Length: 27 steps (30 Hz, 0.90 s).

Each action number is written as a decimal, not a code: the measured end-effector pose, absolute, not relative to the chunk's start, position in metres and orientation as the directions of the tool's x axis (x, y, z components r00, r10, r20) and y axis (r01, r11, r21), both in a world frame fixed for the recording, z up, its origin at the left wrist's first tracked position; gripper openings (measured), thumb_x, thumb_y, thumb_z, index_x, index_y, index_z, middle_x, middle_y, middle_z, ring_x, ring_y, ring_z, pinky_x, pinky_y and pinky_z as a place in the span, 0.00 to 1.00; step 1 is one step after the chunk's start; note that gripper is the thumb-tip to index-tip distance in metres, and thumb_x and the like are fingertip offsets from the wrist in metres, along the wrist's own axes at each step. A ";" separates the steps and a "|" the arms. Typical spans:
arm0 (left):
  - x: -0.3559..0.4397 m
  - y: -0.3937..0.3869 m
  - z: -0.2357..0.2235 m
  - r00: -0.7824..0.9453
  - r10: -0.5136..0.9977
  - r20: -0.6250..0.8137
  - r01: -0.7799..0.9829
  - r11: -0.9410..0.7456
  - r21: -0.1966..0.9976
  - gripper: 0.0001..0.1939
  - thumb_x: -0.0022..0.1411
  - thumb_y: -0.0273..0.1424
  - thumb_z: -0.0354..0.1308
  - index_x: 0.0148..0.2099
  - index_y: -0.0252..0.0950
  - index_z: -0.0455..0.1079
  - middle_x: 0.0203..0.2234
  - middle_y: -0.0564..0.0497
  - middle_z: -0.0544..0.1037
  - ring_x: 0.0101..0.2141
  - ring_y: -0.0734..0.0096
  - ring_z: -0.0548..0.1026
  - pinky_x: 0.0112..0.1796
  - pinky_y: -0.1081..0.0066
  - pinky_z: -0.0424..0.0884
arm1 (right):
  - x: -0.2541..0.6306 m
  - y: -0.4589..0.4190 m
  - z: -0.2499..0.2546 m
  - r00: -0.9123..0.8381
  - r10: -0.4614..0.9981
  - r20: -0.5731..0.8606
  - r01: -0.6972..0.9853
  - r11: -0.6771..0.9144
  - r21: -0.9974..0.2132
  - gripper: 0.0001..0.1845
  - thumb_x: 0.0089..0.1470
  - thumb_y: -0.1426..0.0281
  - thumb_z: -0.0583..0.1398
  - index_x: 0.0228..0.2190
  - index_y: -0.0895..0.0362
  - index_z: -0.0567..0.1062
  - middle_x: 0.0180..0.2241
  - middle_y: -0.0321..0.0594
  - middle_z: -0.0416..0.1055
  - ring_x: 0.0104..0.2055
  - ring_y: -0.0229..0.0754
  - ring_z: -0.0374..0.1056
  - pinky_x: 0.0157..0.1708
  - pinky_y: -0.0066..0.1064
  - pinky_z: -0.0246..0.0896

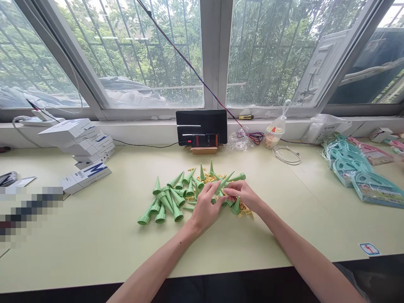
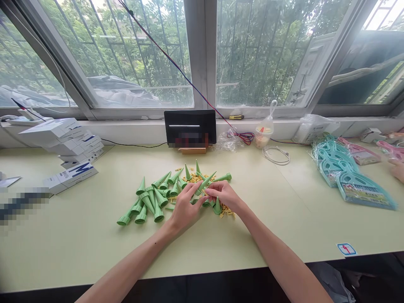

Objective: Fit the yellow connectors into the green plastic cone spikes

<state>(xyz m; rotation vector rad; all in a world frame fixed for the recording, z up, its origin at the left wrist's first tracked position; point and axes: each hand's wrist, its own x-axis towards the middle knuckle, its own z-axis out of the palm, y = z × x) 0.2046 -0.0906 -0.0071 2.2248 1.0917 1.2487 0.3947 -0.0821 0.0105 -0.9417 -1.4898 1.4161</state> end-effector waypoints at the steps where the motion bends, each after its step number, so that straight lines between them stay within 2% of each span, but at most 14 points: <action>1: 0.205 -0.091 -0.007 0.309 0.772 0.555 0.450 -0.633 0.630 0.23 0.66 0.34 0.60 0.62 0.41 0.66 0.45 0.45 0.75 0.45 0.61 0.76 0.46 0.62 0.75 | 0.395 -0.082 0.011 -0.350 0.933 0.080 -0.030 0.074 -0.997 0.18 0.54 0.58 0.66 0.23 0.60 0.76 0.20 0.35 0.68 0.24 0.35 0.63 0.26 0.28 0.56; 10: 0.205 -0.093 -0.003 0.300 0.775 0.557 0.448 -0.629 0.635 0.23 0.66 0.35 0.60 0.61 0.41 0.67 0.47 0.44 0.75 0.47 0.58 0.76 0.48 0.60 0.75 | 0.393 -0.083 0.011 -0.335 0.939 0.077 -0.016 0.076 -0.997 0.19 0.53 0.57 0.66 0.23 0.59 0.76 0.20 0.35 0.68 0.24 0.36 0.62 0.26 0.28 0.56; 19: 0.205 -0.091 -0.004 0.315 0.749 0.583 0.410 -0.661 0.628 0.20 0.72 0.31 0.50 0.64 0.40 0.65 0.46 0.43 0.75 0.47 0.61 0.76 0.47 0.61 0.75 | 0.395 -0.083 0.017 -0.289 0.955 0.061 0.008 0.066 -0.998 0.21 0.52 0.53 0.66 0.22 0.58 0.75 0.19 0.34 0.68 0.23 0.36 0.61 0.24 0.29 0.56; 23: 0.206 -0.092 -0.003 0.309 0.732 0.608 0.397 -0.680 0.616 0.20 0.71 0.30 0.52 0.63 0.40 0.65 0.47 0.44 0.75 0.48 0.62 0.76 0.48 0.62 0.74 | 0.395 -0.084 0.018 -0.269 0.961 0.065 0.007 0.070 -0.998 0.20 0.51 0.53 0.66 0.25 0.58 0.77 0.21 0.36 0.71 0.22 0.36 0.61 0.24 0.29 0.57; 27: 0.207 -0.094 -0.002 0.284 0.733 0.618 0.392 -0.677 0.623 0.19 0.70 0.30 0.54 0.62 0.41 0.65 0.47 0.44 0.75 0.48 0.61 0.76 0.48 0.61 0.75 | 0.398 -0.081 0.015 -0.257 0.959 0.121 0.058 0.140 -0.988 0.20 0.53 0.53 0.66 0.27 0.58 0.79 0.22 0.38 0.71 0.24 0.37 0.63 0.24 0.29 0.57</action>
